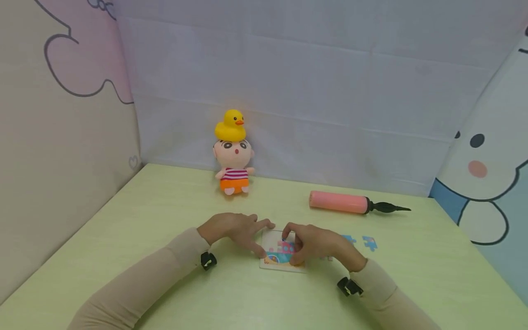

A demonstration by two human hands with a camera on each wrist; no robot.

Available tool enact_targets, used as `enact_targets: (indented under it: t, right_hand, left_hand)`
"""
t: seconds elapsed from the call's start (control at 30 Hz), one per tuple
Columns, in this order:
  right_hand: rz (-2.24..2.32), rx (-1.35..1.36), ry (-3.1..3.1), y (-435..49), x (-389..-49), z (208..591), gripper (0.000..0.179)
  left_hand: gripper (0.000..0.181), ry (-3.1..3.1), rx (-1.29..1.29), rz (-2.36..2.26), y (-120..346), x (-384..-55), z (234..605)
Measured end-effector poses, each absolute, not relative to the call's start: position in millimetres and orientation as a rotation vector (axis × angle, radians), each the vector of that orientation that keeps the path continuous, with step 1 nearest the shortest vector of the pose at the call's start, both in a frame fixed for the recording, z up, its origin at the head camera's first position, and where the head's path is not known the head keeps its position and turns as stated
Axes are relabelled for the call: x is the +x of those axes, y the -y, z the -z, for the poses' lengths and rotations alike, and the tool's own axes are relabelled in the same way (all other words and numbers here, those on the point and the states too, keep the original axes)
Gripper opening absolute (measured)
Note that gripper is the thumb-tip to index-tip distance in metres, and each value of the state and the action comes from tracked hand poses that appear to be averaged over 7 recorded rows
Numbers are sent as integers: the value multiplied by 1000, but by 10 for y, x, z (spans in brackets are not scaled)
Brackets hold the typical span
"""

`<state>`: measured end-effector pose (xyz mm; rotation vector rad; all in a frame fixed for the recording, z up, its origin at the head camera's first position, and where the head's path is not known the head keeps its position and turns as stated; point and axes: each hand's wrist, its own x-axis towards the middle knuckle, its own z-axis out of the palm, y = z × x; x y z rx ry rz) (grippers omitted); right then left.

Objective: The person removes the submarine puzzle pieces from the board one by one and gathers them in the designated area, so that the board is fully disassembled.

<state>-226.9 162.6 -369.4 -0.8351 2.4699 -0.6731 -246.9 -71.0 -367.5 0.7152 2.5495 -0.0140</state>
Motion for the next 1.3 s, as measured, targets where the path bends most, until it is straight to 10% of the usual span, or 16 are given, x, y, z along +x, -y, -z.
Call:
enact_targets:
  t: [1.3]
  right_hand:
    - [676,-793,-2499,-1599,-2252,3689,43]
  left_hand:
    - [80,-2559,727,21,718,-2480,3689]
